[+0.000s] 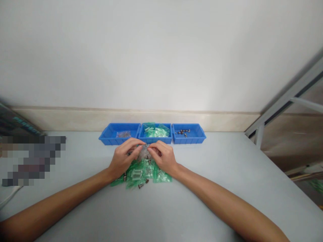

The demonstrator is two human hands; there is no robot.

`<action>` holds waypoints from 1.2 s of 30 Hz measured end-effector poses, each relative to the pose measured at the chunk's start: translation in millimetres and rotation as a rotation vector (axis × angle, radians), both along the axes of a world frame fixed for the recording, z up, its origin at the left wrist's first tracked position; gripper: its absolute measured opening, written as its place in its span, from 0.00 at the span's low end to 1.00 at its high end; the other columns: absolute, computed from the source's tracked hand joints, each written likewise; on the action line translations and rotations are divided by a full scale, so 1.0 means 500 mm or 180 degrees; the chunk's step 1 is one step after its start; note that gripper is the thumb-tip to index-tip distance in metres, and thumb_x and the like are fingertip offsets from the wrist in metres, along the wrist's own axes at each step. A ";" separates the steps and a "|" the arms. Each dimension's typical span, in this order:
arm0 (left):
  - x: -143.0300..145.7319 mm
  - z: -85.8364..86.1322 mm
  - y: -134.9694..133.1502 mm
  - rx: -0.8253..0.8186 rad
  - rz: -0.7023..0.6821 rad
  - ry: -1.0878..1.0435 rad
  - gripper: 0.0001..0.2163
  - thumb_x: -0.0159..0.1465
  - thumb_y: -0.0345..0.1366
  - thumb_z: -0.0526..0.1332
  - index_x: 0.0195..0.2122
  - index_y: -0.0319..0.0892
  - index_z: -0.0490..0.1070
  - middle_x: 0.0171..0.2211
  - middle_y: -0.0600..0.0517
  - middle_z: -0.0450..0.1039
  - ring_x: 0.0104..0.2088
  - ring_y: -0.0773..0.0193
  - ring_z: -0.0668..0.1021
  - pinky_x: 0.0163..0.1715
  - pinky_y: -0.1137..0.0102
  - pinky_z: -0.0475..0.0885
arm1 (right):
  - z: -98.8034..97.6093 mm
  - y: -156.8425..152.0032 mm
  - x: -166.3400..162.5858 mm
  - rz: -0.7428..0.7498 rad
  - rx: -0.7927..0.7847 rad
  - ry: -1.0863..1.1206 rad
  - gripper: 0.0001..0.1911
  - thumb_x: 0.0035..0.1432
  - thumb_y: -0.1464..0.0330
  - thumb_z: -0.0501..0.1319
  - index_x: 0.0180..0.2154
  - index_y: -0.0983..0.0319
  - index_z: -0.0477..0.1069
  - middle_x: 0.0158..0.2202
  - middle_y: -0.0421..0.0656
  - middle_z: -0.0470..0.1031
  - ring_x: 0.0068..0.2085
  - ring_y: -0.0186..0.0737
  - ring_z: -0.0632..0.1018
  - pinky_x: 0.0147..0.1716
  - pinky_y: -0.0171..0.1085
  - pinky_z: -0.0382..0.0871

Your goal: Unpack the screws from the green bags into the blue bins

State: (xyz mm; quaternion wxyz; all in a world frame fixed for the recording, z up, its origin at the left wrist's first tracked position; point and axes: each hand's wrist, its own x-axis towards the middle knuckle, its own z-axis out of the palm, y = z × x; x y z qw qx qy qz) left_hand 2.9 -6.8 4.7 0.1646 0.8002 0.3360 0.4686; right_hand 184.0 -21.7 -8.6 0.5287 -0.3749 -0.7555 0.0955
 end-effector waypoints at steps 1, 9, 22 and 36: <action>0.000 0.000 0.000 -0.0017 -0.0005 0.0015 0.08 0.67 0.34 0.55 0.40 0.41 0.73 0.37 0.50 0.75 0.29 0.68 0.75 0.29 0.75 0.71 | 0.000 -0.001 0.000 0.0004 0.0005 0.0002 0.08 0.63 0.68 0.58 0.32 0.63 0.73 0.23 0.39 0.67 0.24 0.34 0.68 0.25 0.34 0.62; 0.000 -0.007 0.001 -0.0220 -0.0091 -0.0146 0.07 0.67 0.35 0.56 0.40 0.41 0.73 0.35 0.52 0.76 0.21 0.72 0.72 0.25 0.75 0.70 | 0.000 -0.004 0.002 0.0076 0.0007 -0.0009 0.06 0.63 0.69 0.58 0.37 0.63 0.73 0.25 0.39 0.69 0.25 0.34 0.69 0.26 0.33 0.63; 0.001 -0.011 -0.001 -0.0770 -0.0153 -0.0402 0.11 0.64 0.41 0.60 0.43 0.41 0.70 0.34 0.52 0.78 0.16 0.74 0.72 0.17 0.78 0.69 | -0.004 -0.001 0.002 0.0276 -0.0111 -0.0107 0.09 0.65 0.65 0.57 0.40 0.61 0.74 0.26 0.40 0.71 0.26 0.35 0.70 0.28 0.34 0.66; -0.046 0.059 -0.092 0.1952 -0.0205 -0.0598 0.07 0.62 0.32 0.60 0.41 0.48 0.70 0.31 0.54 0.74 0.28 0.67 0.77 0.28 0.71 0.76 | 0.000 -0.004 0.001 0.0109 -0.0110 -0.0052 0.07 0.63 0.67 0.57 0.37 0.62 0.72 0.26 0.40 0.71 0.25 0.34 0.70 0.28 0.34 0.66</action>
